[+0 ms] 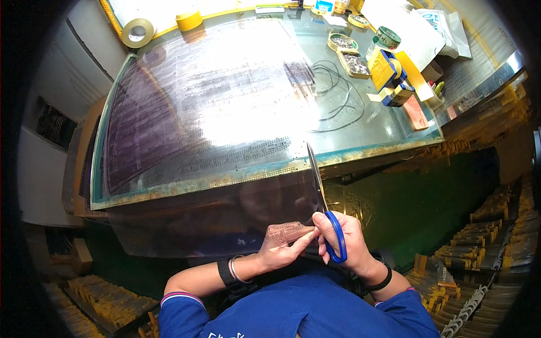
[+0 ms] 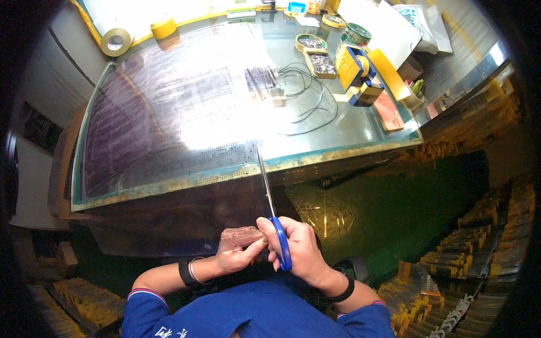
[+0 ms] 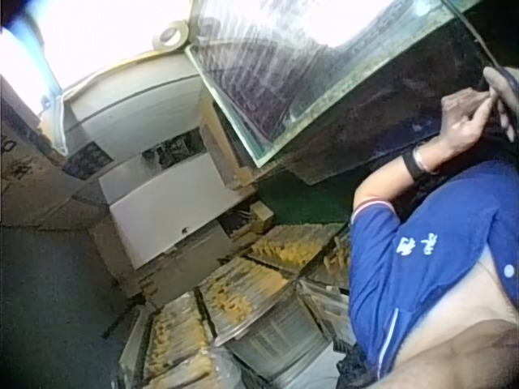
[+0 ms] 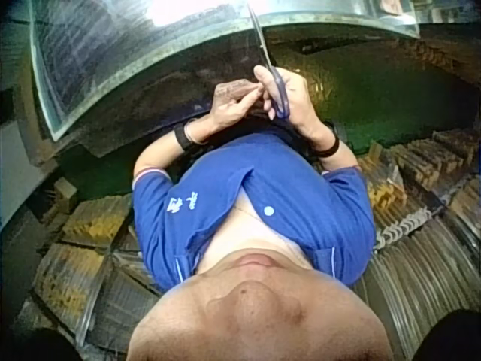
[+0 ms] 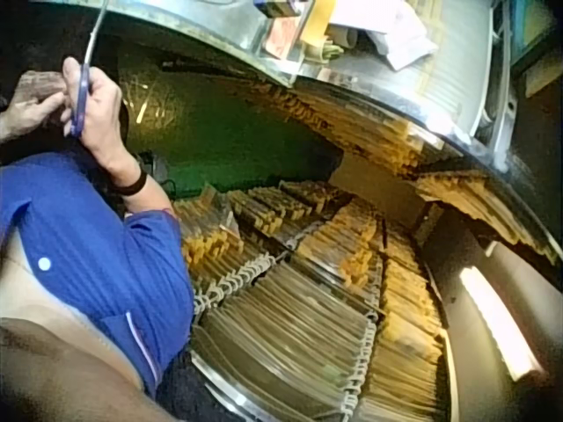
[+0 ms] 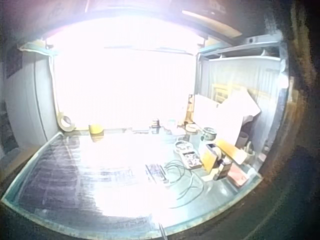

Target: Cutting a patterned film or stencil sheet using scissors on a light table workstation.

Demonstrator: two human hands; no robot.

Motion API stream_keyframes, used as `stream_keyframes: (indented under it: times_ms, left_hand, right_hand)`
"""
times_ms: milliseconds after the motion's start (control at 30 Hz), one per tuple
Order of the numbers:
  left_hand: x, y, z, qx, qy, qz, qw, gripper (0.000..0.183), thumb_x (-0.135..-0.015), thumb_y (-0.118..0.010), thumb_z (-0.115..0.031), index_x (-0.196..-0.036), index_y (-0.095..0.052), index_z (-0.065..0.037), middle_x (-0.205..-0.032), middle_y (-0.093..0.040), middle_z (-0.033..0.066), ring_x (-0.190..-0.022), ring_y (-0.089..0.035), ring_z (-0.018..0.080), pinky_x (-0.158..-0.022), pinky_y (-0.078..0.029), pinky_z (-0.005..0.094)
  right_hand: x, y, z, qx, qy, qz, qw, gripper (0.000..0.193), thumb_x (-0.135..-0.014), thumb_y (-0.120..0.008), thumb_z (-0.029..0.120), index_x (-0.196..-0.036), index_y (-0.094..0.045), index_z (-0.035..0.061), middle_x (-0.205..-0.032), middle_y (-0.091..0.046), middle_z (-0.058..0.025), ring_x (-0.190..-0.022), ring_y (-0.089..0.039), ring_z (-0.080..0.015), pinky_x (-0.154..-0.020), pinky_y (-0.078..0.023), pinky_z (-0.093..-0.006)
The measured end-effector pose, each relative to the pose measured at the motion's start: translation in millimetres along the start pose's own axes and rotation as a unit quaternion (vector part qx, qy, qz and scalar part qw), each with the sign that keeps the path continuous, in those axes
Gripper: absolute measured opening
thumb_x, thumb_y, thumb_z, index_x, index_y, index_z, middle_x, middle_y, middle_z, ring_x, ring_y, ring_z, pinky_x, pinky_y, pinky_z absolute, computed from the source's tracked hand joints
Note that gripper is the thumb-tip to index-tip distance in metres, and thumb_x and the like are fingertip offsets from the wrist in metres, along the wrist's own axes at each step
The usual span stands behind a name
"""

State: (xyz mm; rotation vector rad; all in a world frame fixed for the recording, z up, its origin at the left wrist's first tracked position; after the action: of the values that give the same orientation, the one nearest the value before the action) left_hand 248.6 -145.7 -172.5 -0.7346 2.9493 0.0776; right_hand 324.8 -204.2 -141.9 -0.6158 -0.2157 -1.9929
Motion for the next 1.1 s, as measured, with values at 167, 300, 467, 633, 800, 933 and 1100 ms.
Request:
stream_keyframes:
  times_ms: [167,300,467,633,800,933,1100]
  left_hand:
    - [-1.7,5.7,-6.1,0.032,0.052,0.009,0.998,0.014,-0.086,-0.055,-0.010,-0.094,-0.064,-0.003,-0.070,-0.059,0.0018,-0.053,-0.053,0.0069,-0.042,-0.041,0.0205]
    - [-9.2,25.2,-10.3,0.076,0.078,-0.017,0.994,0.016,-0.085,-0.057,-0.013,-0.095,-0.065,-0.002,-0.071,-0.062,0.0038,-0.050,-0.053,0.0062,-0.041,-0.042,0.0192]
    - [-19.9,55.7,4.5,0.231,0.138,-0.078,0.960,0.021,-0.083,-0.060,-0.016,-0.096,-0.063,0.001,-0.075,-0.063,0.0083,-0.050,-0.054,0.0079,-0.040,-0.042,0.0182]
    - [-14.0,64.1,14.0,0.289,0.180,-0.141,0.929,0.025,-0.087,-0.054,-0.019,-0.095,-0.061,0.004,-0.069,-0.060,0.0078,-0.045,-0.052,0.0094,-0.036,-0.038,0.0174]
    - [-18.0,70.0,12.6,0.315,0.194,-0.170,0.913,0.021,-0.086,-0.056,-0.020,-0.089,-0.062,0.000,-0.066,-0.059,0.0055,-0.044,-0.050,0.0080,-0.035,-0.036,0.0166]
    - [-15.6,67.9,5.2,0.335,0.211,-0.160,0.904,0.017,-0.085,-0.058,-0.018,-0.086,-0.062,-0.001,-0.066,-0.059,0.0050,-0.044,-0.051,0.0075,-0.035,-0.037,0.0162]
    - [-14.1,66.0,2.1,0.357,0.211,-0.146,0.898,0.014,-0.084,-0.059,-0.016,-0.086,-0.063,-0.002,-0.066,-0.060,0.0048,-0.046,-0.053,0.0072,-0.036,-0.038,0.0161]
  right_hand:
    - [0.8,4.0,4.6,0.033,0.002,-0.008,0.999,0.034,-0.087,-0.055,0.033,-0.071,-0.056,0.0031,-0.054,-0.051,0.0005,-0.042,-0.049,-0.0041,-0.036,-0.039,-0.0175]
    - [3.7,3.9,2.0,0.036,0.006,0.008,0.999,0.031,-0.086,-0.056,0.030,-0.070,-0.055,0.0036,-0.054,-0.050,0.0010,-0.043,-0.050,-0.0042,-0.036,-0.039,-0.0178]
    - [1.1,28.4,-22.9,0.096,0.016,0.022,0.995,0.030,-0.082,-0.062,0.031,-0.069,-0.053,0.0052,-0.054,-0.049,0.0014,-0.046,-0.049,-0.0051,-0.041,-0.041,-0.0190]
    - [3.7,30.2,-44.6,0.147,-0.056,0.075,0.985,0.031,-0.081,-0.064,0.033,-0.071,-0.055,0.0040,-0.054,-0.049,0.0012,-0.046,-0.049,-0.0055,-0.042,-0.041,-0.0194]
    - [0.7,25.1,-49.4,0.144,-0.061,0.123,0.980,0.030,-0.081,-0.064,0.032,-0.072,-0.056,0.0039,-0.054,-0.050,0.0008,-0.046,-0.049,-0.0057,-0.042,-0.039,-0.0198]
    - [-2.3,20.7,-44.8,0.135,-0.051,0.156,0.977,0.028,-0.081,-0.063,0.030,-0.073,-0.055,0.0043,-0.055,-0.050,0.0010,-0.046,-0.049,-0.0059,-0.043,-0.039,-0.0199]
    - [-4.3,15.2,-37.9,0.092,-0.031,0.203,0.974,0.025,-0.083,-0.060,0.027,-0.075,-0.055,0.0048,-0.057,-0.051,0.0007,-0.048,-0.051,-0.0063,-0.045,-0.041,-0.0198]
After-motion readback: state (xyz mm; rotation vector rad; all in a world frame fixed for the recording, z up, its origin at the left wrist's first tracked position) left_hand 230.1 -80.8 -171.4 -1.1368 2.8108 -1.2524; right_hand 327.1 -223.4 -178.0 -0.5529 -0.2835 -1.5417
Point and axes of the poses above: each hand's wrist, its own x-axis away from the middle knuckle, its own y-axis out of the back of the hand, z = x × y, the point moved 9 cm from there along -x, towards the middle knuckle
